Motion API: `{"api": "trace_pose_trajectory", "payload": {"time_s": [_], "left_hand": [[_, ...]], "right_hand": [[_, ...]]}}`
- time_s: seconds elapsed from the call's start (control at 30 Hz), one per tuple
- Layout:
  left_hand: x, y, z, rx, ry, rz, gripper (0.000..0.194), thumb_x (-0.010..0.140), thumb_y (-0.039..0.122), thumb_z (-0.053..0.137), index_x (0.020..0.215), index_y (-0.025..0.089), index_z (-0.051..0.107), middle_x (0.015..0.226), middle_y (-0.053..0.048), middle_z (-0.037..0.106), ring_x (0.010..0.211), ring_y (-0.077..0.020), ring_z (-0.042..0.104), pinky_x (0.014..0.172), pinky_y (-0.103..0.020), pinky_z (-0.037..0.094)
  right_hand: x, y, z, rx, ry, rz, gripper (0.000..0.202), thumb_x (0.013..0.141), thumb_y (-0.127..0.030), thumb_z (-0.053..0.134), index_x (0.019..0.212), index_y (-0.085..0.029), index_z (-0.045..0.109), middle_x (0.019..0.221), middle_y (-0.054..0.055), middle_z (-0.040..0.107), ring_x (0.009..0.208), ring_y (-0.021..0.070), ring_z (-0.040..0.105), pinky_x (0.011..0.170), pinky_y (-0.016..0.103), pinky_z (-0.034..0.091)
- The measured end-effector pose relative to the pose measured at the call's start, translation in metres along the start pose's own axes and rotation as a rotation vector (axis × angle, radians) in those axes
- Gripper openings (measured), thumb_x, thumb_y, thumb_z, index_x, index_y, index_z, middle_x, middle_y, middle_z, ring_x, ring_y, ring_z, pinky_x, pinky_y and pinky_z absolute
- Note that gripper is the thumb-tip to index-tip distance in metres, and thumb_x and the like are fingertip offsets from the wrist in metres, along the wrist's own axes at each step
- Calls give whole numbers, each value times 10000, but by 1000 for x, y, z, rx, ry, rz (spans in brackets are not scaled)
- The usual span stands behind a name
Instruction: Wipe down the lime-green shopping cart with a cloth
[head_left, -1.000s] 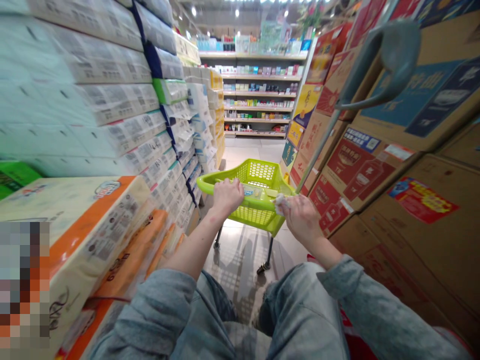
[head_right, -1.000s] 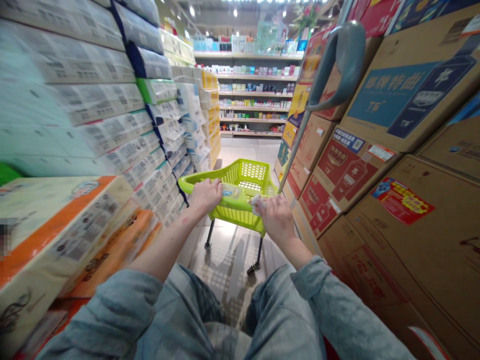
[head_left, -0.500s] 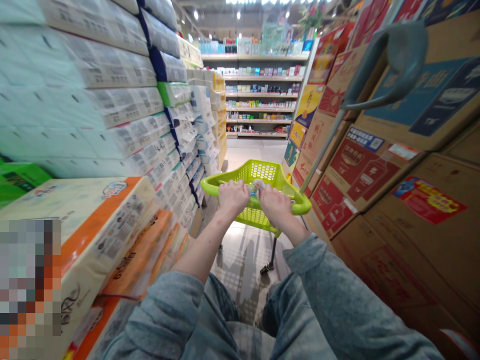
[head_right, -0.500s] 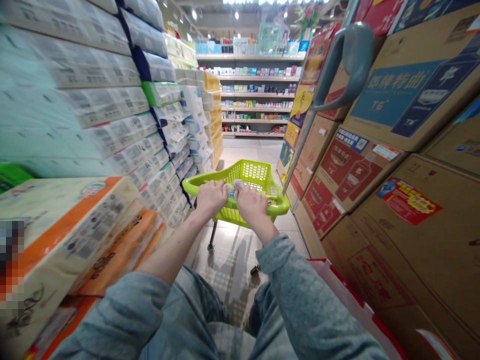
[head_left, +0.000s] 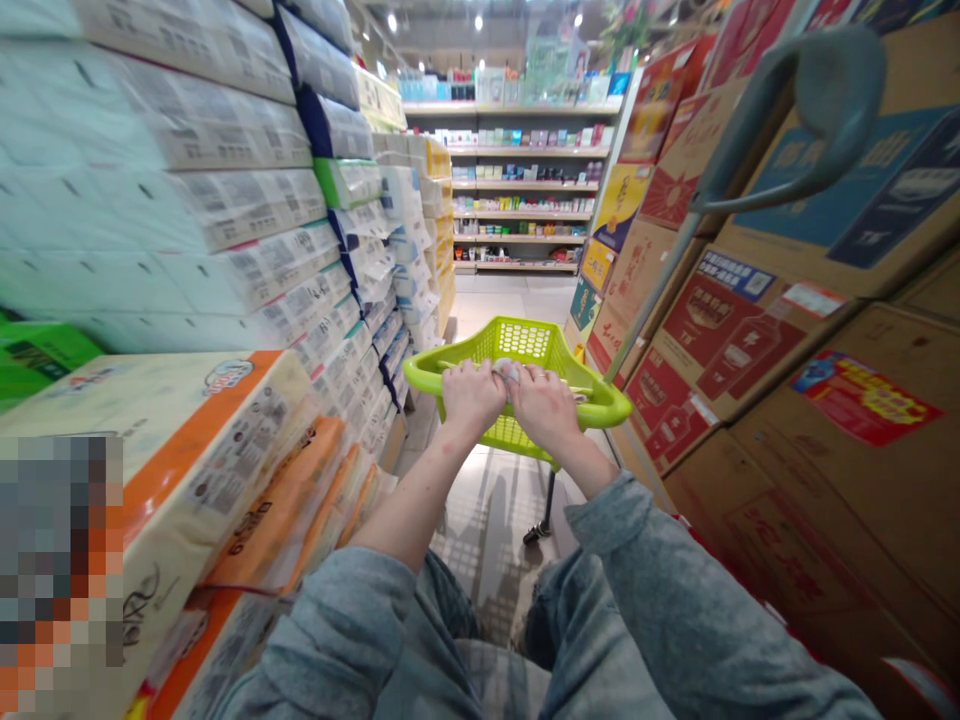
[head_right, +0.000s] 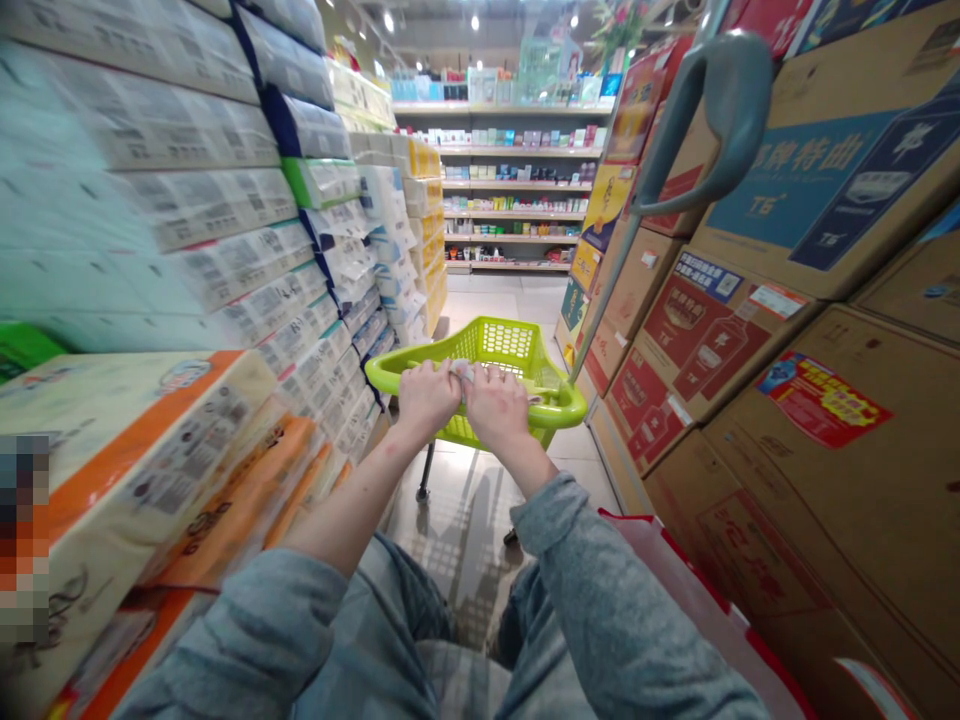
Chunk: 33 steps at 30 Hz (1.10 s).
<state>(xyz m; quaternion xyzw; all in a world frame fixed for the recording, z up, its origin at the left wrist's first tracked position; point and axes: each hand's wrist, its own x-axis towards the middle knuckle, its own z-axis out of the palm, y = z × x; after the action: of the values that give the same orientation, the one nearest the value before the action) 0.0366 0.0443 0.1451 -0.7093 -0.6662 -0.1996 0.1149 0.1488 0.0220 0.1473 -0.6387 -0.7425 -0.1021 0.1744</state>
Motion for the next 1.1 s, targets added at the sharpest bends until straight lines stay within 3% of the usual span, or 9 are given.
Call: {"api": "trace_pose_trajectory", "payload": {"time_s": [0.23,0.3,0.5,0.67,0.9,1.1], "left_hand": [[-1,3,-3,13,-11,1,398,918,335,280,1006,144,617,958,-148,630,927,-266,593,811,-391,380],[-4,2,-4,21,-6,14,403,923,346,277,1017,142,612,958,-146,634,924,-261,597,816,-388,383],[4,-25,-8,-40,-101,169,483,961,396,184,1110,163,580,950,-95,677,887,-196,631,771,-296,415],[19,-47,-9,2,-249,183,595,959,429,133,988,166,666,937,-98,704,885,-228,655,717,-302,430],[13,-37,-4,43,-159,169,618,953,398,135,942,132,692,879,-132,711,846,-253,669,688,-323,431],[5,-24,1,56,-59,112,613,948,347,137,855,117,697,802,-147,706,797,-273,673,677,-356,420]], "right_hand": [[31,8,-15,73,-310,29,571,960,-485,138,1156,-234,612,1088,108,661,995,236,612,827,339,448],[38,12,-15,102,-348,47,624,950,-518,112,1147,-231,630,1100,113,664,1020,251,613,841,353,449],[41,24,-4,170,-308,-5,632,949,-525,107,1184,-244,621,1131,104,663,1055,250,604,855,345,439],[39,24,-3,145,-281,-37,685,947,-542,87,1101,-206,664,1082,111,682,1020,236,615,829,309,433],[37,27,-6,89,-225,-158,611,958,-522,107,1175,-256,613,1031,63,699,950,208,635,797,281,429],[37,24,-9,12,-240,-187,588,970,-487,131,1118,-209,627,1026,96,695,952,211,638,818,304,436]]}}
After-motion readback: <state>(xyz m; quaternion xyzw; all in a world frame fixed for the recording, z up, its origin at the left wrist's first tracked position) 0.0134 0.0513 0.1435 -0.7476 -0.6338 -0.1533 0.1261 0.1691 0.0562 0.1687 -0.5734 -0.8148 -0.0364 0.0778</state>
